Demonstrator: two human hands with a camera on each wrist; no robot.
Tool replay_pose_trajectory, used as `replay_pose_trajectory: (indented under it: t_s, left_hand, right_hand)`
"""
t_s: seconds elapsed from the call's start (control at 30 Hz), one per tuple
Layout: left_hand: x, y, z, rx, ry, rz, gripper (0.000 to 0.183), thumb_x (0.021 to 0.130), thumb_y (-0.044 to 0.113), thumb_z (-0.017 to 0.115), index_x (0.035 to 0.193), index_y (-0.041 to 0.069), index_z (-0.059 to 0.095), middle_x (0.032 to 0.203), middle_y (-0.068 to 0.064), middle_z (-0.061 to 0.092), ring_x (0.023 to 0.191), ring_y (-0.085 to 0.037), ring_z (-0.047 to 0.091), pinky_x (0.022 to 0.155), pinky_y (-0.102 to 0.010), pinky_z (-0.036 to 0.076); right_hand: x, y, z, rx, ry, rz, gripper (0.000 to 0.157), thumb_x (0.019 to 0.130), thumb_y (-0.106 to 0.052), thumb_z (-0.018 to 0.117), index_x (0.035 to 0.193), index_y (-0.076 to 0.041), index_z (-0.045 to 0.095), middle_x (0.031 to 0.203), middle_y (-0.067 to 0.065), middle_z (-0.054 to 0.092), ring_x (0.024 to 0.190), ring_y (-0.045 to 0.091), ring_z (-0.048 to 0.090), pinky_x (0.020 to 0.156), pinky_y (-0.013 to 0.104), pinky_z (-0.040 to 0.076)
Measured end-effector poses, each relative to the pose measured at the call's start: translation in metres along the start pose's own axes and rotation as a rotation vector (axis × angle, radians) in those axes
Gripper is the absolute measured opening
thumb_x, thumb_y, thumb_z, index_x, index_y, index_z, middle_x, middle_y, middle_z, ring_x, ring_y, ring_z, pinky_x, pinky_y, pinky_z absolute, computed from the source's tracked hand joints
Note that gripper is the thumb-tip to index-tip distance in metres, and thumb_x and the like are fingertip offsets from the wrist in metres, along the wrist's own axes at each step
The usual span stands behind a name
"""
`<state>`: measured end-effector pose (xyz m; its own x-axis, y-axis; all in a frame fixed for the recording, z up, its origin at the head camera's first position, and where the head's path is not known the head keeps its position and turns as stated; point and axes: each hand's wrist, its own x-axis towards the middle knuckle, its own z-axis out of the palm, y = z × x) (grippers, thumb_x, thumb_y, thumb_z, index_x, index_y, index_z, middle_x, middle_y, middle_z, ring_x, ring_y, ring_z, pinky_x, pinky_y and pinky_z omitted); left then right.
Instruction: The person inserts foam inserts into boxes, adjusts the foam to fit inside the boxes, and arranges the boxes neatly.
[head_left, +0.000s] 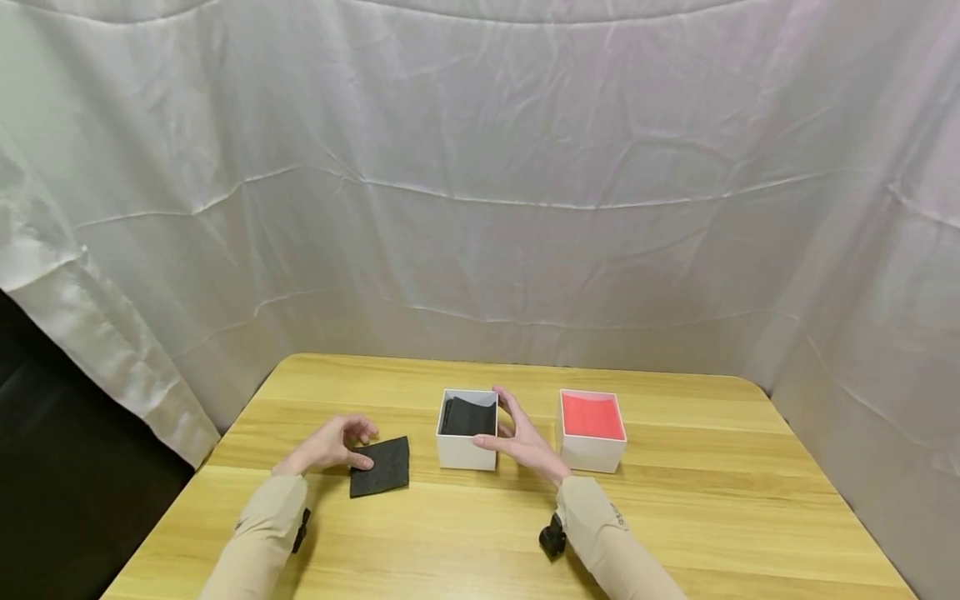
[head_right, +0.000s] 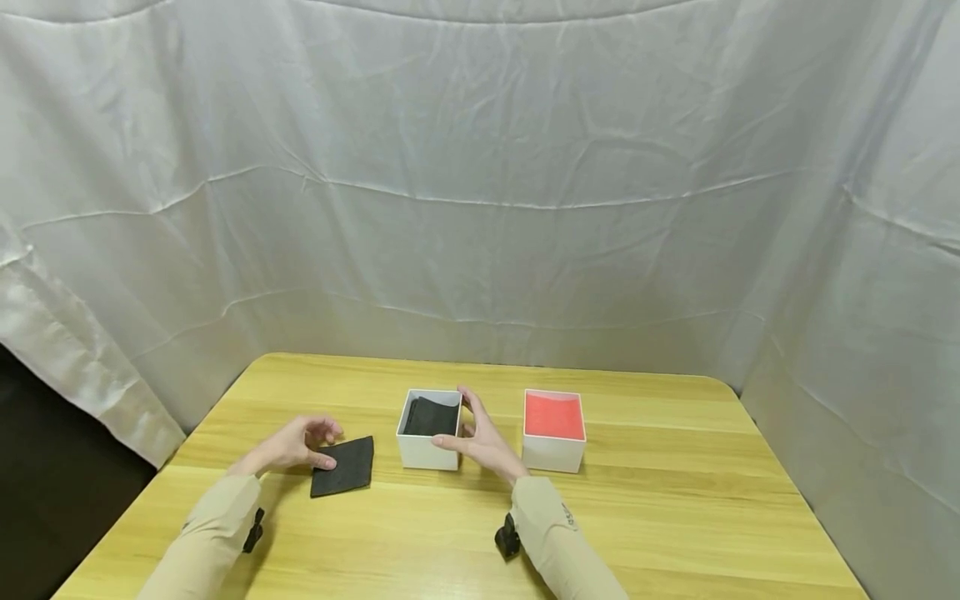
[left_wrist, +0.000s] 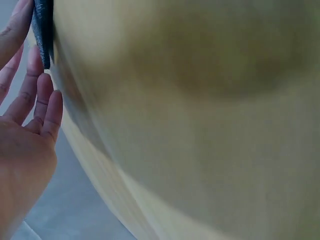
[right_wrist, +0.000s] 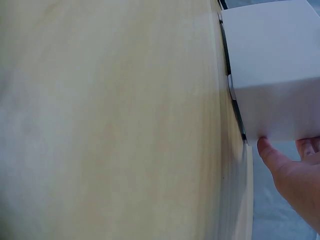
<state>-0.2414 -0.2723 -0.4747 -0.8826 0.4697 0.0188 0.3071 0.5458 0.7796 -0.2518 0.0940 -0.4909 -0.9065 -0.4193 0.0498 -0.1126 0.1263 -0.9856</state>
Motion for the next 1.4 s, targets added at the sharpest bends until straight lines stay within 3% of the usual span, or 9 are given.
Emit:
replay_pose_trajectory:
  t_s: [0.2, 0.67, 0.83, 0.97, 1.2, 1.4]
  left_hand:
    - [-0.005, 0.000, 0.002, 0.018, 0.016, -0.021, 0.043, 0.077, 0.005, 0.085, 0.110, -0.009, 0.062, 0.091, -0.019, 0.061, 0.081, -0.018, 0.052, 0.069, -0.022, 0.043]
    - [-0.003, 0.000, 0.002, 0.030, 0.050, -0.053, 0.033, 0.077, 0.004, 0.085, 0.104, -0.007, 0.069, 0.085, -0.012, 0.059, 0.077, -0.014, 0.050, 0.067, -0.020, 0.043]
    - [-0.002, 0.003, -0.003, -0.072, 0.055, -0.073, 0.030, 0.082, 0.002, 0.080, 0.107, -0.010, 0.069, 0.098, -0.019, 0.066, 0.080, -0.011, 0.059, 0.069, -0.019, 0.051]
    - [0.000, 0.006, -0.006, -0.115, 0.120, -0.063, 0.030, 0.085, 0.006, 0.079, 0.108, -0.009, 0.069, 0.106, -0.023, 0.069, 0.084, -0.008, 0.063, 0.074, -0.020, 0.053]
    - [0.003, 0.016, -0.009, -0.146, 0.231, -0.082, 0.032, 0.088, 0.015, 0.078, 0.113, -0.004, 0.070, 0.103, -0.015, 0.074, 0.088, -0.007, 0.067, 0.079, -0.021, 0.053]
    - [0.010, 0.026, -0.012, -0.214, 0.296, -0.025, 0.030, 0.091, 0.015, 0.074, 0.115, -0.003, 0.068, 0.105, -0.010, 0.075, 0.088, -0.003, 0.069, 0.082, -0.020, 0.054]
  right_hand:
    - [0.000, 0.001, 0.000, -0.002, -0.001, -0.002, 0.100, 0.086, -0.023, 0.081, 0.162, -0.024, 0.015, 0.170, 0.013, 0.011, 0.158, 0.033, 0.011, 0.126, 0.055, 0.020]
    - [0.000, 0.000, -0.001, 0.015, 0.001, -0.005, 0.102, 0.085, -0.026, 0.082, 0.162, -0.025, 0.015, 0.170, 0.014, 0.012, 0.156, 0.040, 0.017, 0.126, 0.054, 0.020]
    - [0.001, 0.000, 0.000, 0.003, -0.003, -0.015, 0.104, 0.085, -0.026, 0.082, 0.162, -0.020, 0.013, 0.169, 0.016, 0.011, 0.156, 0.041, 0.016, 0.125, 0.056, 0.020]
    - [0.001, 0.001, 0.000, -0.002, -0.004, -0.013, 0.104, 0.086, -0.026, 0.082, 0.162, -0.020, 0.012, 0.170, 0.017, 0.010, 0.156, 0.042, 0.015, 0.125, 0.056, 0.021]
    - [0.000, 0.001, -0.001, 0.000, -0.005, -0.012, 0.104, 0.086, -0.025, 0.081, 0.163, -0.018, 0.011, 0.169, 0.018, 0.010, 0.154, 0.045, 0.018, 0.124, 0.057, 0.021]
    - [0.000, 0.001, 0.000, 0.012, 0.005, -0.007, 0.103, 0.086, -0.023, 0.081, 0.163, -0.019, 0.013, 0.170, 0.017, 0.010, 0.155, 0.044, 0.018, 0.125, 0.056, 0.021]
